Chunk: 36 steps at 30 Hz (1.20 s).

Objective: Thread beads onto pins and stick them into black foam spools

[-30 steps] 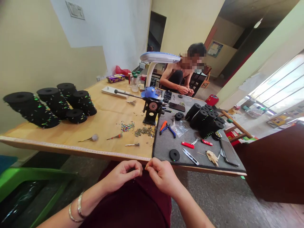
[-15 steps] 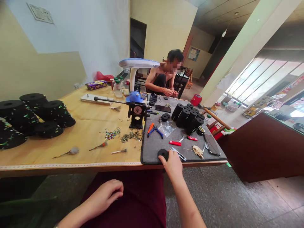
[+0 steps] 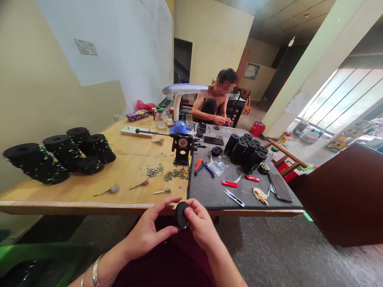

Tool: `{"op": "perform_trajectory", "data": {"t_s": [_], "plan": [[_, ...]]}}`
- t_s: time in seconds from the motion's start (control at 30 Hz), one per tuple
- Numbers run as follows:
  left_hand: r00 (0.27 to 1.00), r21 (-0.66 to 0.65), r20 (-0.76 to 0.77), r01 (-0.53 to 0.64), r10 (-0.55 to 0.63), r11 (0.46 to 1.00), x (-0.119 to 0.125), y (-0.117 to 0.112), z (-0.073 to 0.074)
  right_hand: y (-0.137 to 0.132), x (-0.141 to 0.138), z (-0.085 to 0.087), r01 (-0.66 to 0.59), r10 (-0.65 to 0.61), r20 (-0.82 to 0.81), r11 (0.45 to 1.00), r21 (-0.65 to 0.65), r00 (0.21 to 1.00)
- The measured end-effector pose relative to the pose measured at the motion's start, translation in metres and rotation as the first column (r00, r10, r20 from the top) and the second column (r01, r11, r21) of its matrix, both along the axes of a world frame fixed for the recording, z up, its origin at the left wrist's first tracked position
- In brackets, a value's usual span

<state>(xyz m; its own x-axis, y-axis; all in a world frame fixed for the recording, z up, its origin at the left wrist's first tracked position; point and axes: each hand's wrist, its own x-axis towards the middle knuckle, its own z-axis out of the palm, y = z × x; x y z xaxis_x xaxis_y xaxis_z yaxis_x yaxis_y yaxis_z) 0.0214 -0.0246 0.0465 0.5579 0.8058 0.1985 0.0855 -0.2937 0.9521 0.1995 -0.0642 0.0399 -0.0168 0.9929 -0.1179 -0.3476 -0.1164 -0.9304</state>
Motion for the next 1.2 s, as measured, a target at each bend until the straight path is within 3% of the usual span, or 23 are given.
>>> {"op": "perform_trajectory", "data": {"t_s": [0.07, 0.17, 0.23, 0.33, 0.4, 0.5, 0.57, 0.63, 0.7, 0.8, 0.87, 0.93, 1.03, 1.1, 1.2], "plan": [[0.999, -0.007, 0.043, -0.033, 0.034, 0.999, 0.003, -0.001, 0.004, 0.001, -0.016, 0.0, 0.016, -0.018, -0.078, 1.0, -0.014, 0.997], [0.989, -0.059, 0.098, -0.108, 0.114, 0.992, 0.003, 0.0, -0.002, 0.003, -0.029, -0.007, 0.008, -0.013, -0.1, 0.998, -0.056, 0.995], [0.976, -0.123, 0.157, -0.135, 0.153, 0.983, 0.001, 0.005, -0.008, 0.002, -0.034, -0.014, -0.009, 0.006, -0.034, 0.998, -0.065, 0.999], [0.953, -0.218, 0.222, -0.156, 0.205, 0.963, -0.003, 0.016, -0.012, -0.007, -0.036, -0.02, 0.007, -0.006, 0.21, 1.0, -0.004, 0.978], [0.954, -0.235, 0.207, -0.166, 0.216, 0.958, -0.006, 0.023, -0.011, -0.015, -0.035, -0.016, -0.001, -0.034, 0.444, 0.997, 0.079, 0.895], [0.976, -0.194, 0.128, -0.148, 0.175, 0.97, -0.01, 0.031, -0.008, -0.023, -0.03, 0.003, -0.126, -0.072, 0.754, 0.971, 0.201, 0.653], [0.992, -0.146, 0.076, -0.092, 0.104, 0.985, -0.011, 0.032, -0.006, -0.023, -0.025, 0.02, -0.2, -0.106, 0.845, 0.949, 0.243, 0.524], [0.999, -0.124, 0.048, 0.008, -0.002, 0.992, -0.013, 0.03, -0.004, -0.016, -0.019, 0.035, -0.23, -0.131, 0.871, 0.936, 0.266, 0.473], [0.992, -0.14, 0.051, 0.12, -0.114, 0.983, -0.014, 0.027, -0.001, -0.005, -0.011, 0.042, -0.235, -0.135, 0.859, 0.93, 0.282, 0.494], [0.965, -0.206, 0.147, 0.244, -0.216, 0.948, -0.015, 0.02, 0.003, 0.012, -0.004, 0.033, -0.19, -0.054, 0.744, 0.952, 0.24, 0.666], [0.94, -0.272, 0.265, 0.286, -0.215, 0.919, -0.015, 0.016, 0.005, 0.017, -0.004, 0.017, -0.156, 0.008, 0.621, 0.97, 0.184, 0.783], [0.927, -0.342, 0.351, 0.257, -0.131, 0.904, -0.013, 0.015, 0.007, 0.013, -0.009, 0.002, -0.159, 0.065, 0.548, 0.979, 0.126, 0.834], [0.94, -0.407, 0.335, 0.086, 0.061, 0.909, -0.007, 0.019, 0.006, -0.003, -0.019, -0.008, -0.221, 0.16, 0.558, 0.974, 0.043, 0.814], [0.959, -0.377, 0.249, -0.032, 0.135, 0.926, -0.004, 0.025, 0.003, -0.01, -0.021, -0.001, -0.246, 0.164, 0.624, 0.968, 0.047, 0.764], [0.99, -0.279, 0.114, -0.044, 0.078, 0.959, -0.005, 0.032, -0.003, -0.008, -0.016, 0.021, -0.224, 0.039, 0.745, 0.963, 0.15, 0.666]]}}
